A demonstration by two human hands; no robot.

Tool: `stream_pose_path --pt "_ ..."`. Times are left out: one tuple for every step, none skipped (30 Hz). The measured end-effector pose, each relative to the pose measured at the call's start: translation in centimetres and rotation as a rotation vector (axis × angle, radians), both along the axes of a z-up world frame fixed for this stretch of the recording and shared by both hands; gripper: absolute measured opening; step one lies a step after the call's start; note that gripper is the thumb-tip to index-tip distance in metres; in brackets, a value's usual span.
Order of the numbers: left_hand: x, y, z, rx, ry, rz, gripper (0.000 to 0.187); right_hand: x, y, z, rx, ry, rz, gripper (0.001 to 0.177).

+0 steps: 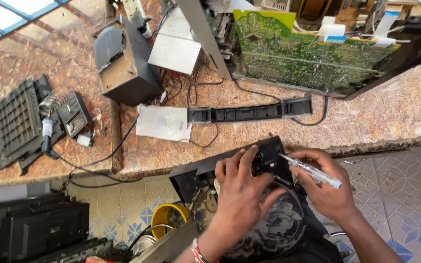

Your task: The person handles a disassembled electronic device, manipulating a circuit board and a plastic casing. They open a drawer to retrieve a screwdriver and use it to work on the device's internal components.

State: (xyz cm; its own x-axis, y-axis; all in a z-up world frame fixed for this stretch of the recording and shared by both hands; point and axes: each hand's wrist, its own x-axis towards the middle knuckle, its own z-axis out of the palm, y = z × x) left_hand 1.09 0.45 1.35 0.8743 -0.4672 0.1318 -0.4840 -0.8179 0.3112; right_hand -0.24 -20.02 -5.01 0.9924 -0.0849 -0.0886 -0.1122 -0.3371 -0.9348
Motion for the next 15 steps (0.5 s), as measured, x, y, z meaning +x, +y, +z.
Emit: stream_pose_path --pt "0.1 0.3 0.7 0.017 0.031 -0.036 0.057 -0.1 0.3 0.1 -0.118 0.079 -0.034 0.032" --pt "0.8 0.6 1.7 0.018 0.032 -0.026 0.057 -0.3 0.5 0.9 -0.118 0.079 -0.023 0.032" --pt "2.0 0.9 2.7 -0.012 0.163 -0.056 0.047 0.0 0.7 1.6 -0.047 0.03 -0.028 0.031" --pt "3.1 1.3 3.7 -0.042 0.293 -0.088 0.041 0.1 0.9 2.4 0.024 -0.019 -0.032 0.031" --pt "4.8 2.0 2.4 -0.043 0.28 -0.084 0.041 0.3 0.7 1.6 0.024 -0.032 -0.028 0.031" --pt "6.6 2.7 1.1 -0.103 0.321 -0.074 0.043 0.5 0.5 0.8 0.07 -0.108 -0.019 0.025" --pt "8.3 3.4 -0.1 -0.162 0.372 -0.075 0.045 0.3 0.3 0.0 0.116 -0.176 -0.021 0.02" --pt "9.6 3.1 1.3 -0.161 0.368 -0.082 0.045 0.2 0.5 0.1 0.116 -0.181 -0.027 0.02" --pt "11.1 2.8 2.7 -0.091 0.597 -0.163 0.047 0.5 0.5 0.2 0.089 -0.155 -0.032 0.021" --pt "12.6 2.5 4.2 -0.017 0.824 -0.246 0.05 0.8 0.5 0.3 0.063 -0.13 -0.037 0.022" --pt "13.4 1.9 3.3 -0.023 0.803 -0.243 0.05 0.6 0.6 0.4 0.057 -0.15 -0.03 0.022" --pt "14.4 1.3 2.3 0.057 0.97 -0.292 0.044 0.4 0.6 0.4 -0.032 -0.135 0.004 0.025" --pt "15.0 0.7 1.1 0.146 1.154 -0.348 0.058 -0.5 0.8 0.3 -0.117 -0.103 0.028 0.03" --pt "15.1 0.4 1.7 0.148 1.15 -0.352 0.058 -0.3 0.9 0.6 -0.119 -0.107 0.023 0.03" --pt "14.7 0.3 2.0 0.249 1.109 -0.306 0.047 -0.6 1.0 0.8 -0.085 -0.079 0.002 0.029"
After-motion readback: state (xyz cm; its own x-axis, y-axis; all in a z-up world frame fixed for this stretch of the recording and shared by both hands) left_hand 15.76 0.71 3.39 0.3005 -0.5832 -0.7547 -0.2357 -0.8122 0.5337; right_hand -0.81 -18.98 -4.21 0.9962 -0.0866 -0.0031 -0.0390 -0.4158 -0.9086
